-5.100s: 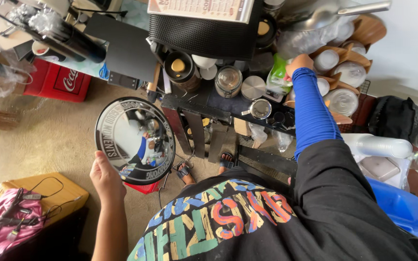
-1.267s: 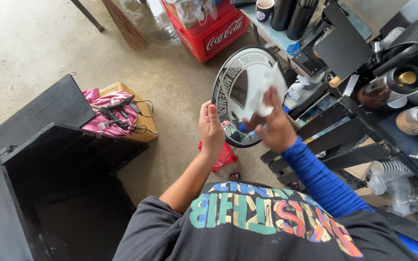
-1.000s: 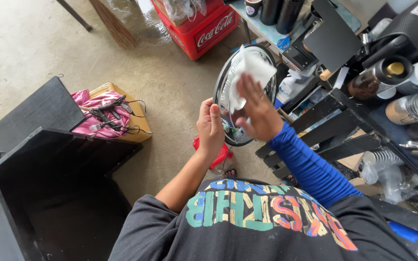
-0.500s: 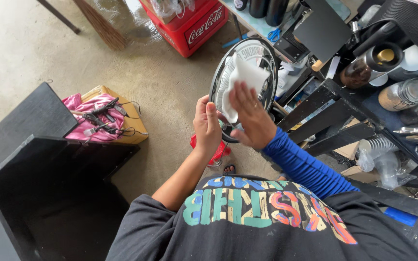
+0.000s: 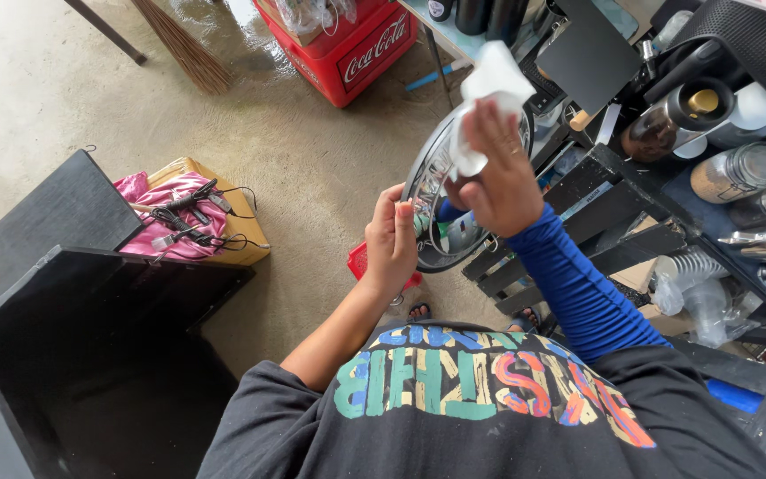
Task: The person wipes a black wooden pallet with a dark cloth, then cleans a round mirror with a white wipe. They then position a black rectangular board on the floor and place a black tabletop onto a vertical stand.
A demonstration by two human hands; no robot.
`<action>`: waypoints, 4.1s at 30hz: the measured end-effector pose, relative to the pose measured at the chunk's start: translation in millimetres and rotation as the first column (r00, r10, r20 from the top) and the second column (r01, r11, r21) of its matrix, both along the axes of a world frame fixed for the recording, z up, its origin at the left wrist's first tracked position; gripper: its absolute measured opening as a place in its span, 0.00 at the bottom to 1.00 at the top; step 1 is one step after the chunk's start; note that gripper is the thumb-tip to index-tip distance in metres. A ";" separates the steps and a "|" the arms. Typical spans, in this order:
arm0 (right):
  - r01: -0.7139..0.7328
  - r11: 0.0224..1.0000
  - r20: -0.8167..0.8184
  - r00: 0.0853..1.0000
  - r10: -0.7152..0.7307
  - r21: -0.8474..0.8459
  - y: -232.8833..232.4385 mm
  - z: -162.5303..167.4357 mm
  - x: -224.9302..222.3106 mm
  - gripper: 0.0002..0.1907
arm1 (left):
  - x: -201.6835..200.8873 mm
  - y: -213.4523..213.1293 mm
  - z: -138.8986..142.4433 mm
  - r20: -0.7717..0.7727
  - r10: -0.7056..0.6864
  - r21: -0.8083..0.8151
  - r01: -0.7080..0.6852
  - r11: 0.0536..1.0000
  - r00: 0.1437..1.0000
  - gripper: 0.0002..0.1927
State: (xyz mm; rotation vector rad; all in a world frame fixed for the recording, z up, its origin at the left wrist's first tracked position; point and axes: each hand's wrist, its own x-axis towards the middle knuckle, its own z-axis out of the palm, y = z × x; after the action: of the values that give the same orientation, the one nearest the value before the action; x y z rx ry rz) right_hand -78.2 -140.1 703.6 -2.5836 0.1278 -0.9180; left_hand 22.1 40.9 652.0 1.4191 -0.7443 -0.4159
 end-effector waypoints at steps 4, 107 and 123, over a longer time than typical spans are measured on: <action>0.013 0.998 0.049 0.999 -0.015 0.057 -3.5 -3.8 -6.2 0.42 | -1.6 2.5 0.2 0.160 -0.003 -0.074 0.015 0.997 0.987 0.20; -0.161 0.980 -0.056 0.986 0.155 -0.116 82.4 -41.7 -29.0 0.24 | 23.7 5.2 -21.1 -0.257 0.023 -0.132 -0.059 0.990 0.966 0.17; 0.017 0.922 -0.042 0.999 -0.001 0.387 21.4 -58.5 -27.5 0.30 | 19.7 7.6 -31.3 -0.122 0.102 -0.128 -0.118 0.985 0.987 0.20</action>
State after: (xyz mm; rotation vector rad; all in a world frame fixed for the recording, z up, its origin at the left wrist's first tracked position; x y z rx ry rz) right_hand -105.7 -118.7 645.1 -2.2343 0.3021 -0.7539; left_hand 41.8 48.6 620.7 1.2914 -0.5867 -0.3513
